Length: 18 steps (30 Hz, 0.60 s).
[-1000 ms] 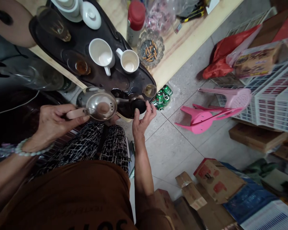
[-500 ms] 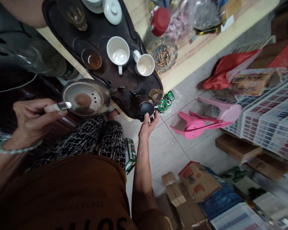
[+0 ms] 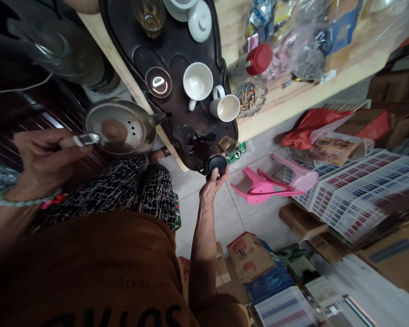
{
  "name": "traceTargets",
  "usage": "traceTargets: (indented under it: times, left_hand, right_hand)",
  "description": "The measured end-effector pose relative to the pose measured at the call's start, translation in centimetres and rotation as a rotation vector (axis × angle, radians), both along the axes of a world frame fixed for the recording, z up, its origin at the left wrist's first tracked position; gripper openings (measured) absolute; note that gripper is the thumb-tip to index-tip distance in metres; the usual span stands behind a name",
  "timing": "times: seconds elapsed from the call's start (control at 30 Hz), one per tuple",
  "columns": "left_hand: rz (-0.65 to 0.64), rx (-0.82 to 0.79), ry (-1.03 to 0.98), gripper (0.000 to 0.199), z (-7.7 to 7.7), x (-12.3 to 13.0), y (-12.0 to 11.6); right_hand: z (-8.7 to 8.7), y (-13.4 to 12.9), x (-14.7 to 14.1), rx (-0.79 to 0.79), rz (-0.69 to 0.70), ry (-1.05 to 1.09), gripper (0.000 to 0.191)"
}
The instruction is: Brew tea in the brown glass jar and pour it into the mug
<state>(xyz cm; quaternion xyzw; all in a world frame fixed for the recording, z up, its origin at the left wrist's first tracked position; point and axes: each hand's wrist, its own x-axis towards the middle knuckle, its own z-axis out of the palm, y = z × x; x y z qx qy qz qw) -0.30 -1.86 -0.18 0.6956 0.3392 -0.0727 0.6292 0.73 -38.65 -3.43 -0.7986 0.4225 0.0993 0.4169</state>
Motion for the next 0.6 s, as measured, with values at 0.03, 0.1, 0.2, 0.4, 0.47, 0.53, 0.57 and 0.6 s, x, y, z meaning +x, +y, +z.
traceTargets:
  times: [0.03, 0.1, 0.2, 0.4, 0.47, 0.53, 0.57, 0.6]
  left_hand:
    - [0.006, 0.006, 0.006, 0.045, 0.0, -0.2, 0.0]
    - [0.023, 0.021, 0.01, 0.045, -0.1, -0.6, 0.0]
    - [0.059, 0.025, 0.029, 0.048, -0.3, -1.3, 0.0]
    - [0.078, 0.056, 0.024, 0.044, -0.3, -2.1, 0.2]
    - [0.08, 0.059, 0.039, 0.045, -0.3, -2.3, 0.2]
    - [0.08, 0.065, 0.041, 0.048, -0.3, -2.5, 0.2]
    - [0.074, 0.065, 0.032, 0.049, -0.3, -2.5, 0.1]
    - [0.069, 0.06, 0.018, 0.05, -0.3, -2.5, 0.1]
  right_hand:
    - [0.2, 0.1, 0.1, -0.002, -0.011, 0.007, 0.095]
    - [0.4, 0.2, 0.4, -0.003, -0.03, 0.026, 0.097]
    - [0.7, 0.2, 0.7, -0.007, -0.045, 0.056, 0.099]
    - [1.2, -0.2, 1.1, 0.006, -0.027, 0.096, 0.102]
    - [1.4, -0.2, 1.1, 0.004, -0.001, 0.096, 0.098]
    - [1.6, -0.3, 1.2, 0.002, 0.022, 0.093, 0.096]
    - [1.7, -0.3, 1.2, 0.002, 0.029, 0.094, 0.096]
    - [1.8, -0.2, 1.3, 0.001, 0.034, 0.099, 0.097]
